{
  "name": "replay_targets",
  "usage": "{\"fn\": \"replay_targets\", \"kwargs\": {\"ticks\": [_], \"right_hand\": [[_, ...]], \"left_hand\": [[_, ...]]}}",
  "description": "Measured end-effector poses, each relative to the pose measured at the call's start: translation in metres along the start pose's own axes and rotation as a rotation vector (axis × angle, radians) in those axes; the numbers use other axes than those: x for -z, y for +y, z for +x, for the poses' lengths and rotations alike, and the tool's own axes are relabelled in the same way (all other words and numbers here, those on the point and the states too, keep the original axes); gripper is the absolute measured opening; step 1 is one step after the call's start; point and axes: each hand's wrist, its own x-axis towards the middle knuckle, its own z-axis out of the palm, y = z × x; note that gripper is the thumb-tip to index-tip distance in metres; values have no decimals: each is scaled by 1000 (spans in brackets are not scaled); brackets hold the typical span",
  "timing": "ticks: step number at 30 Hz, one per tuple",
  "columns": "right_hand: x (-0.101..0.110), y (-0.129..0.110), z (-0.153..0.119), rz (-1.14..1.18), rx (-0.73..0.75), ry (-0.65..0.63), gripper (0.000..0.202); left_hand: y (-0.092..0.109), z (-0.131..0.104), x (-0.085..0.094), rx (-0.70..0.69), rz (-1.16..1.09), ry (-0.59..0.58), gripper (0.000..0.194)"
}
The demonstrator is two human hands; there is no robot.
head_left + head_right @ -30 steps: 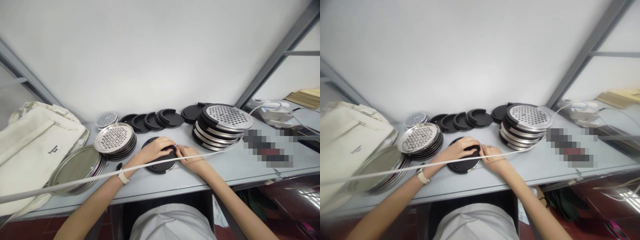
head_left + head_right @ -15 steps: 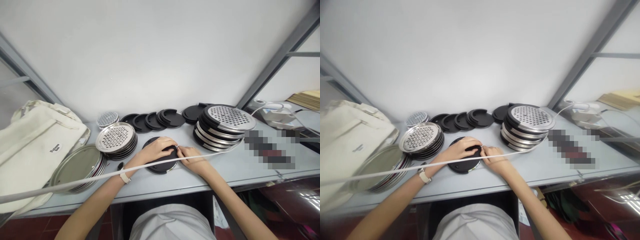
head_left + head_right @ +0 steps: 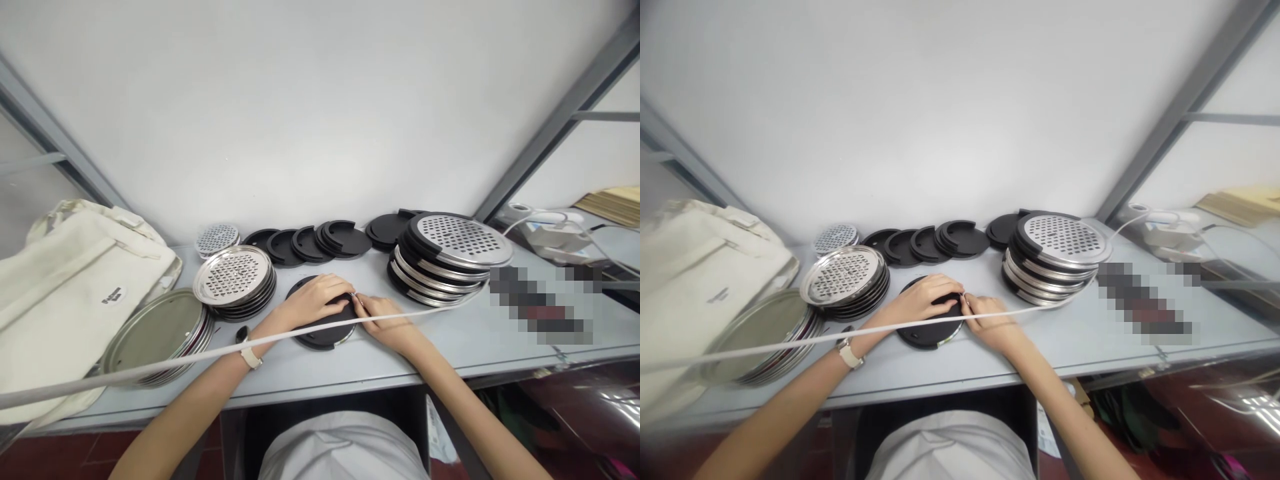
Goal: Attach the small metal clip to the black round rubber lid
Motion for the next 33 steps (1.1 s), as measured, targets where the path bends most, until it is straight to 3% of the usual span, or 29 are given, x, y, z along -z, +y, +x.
{"fn": "replay_targets", "kwargs": {"ticks": [33], "right_hand": [[-3, 0, 1, 14, -26, -16, 31]], "left_hand": [[1, 1, 2, 17, 17, -43, 22]]}}
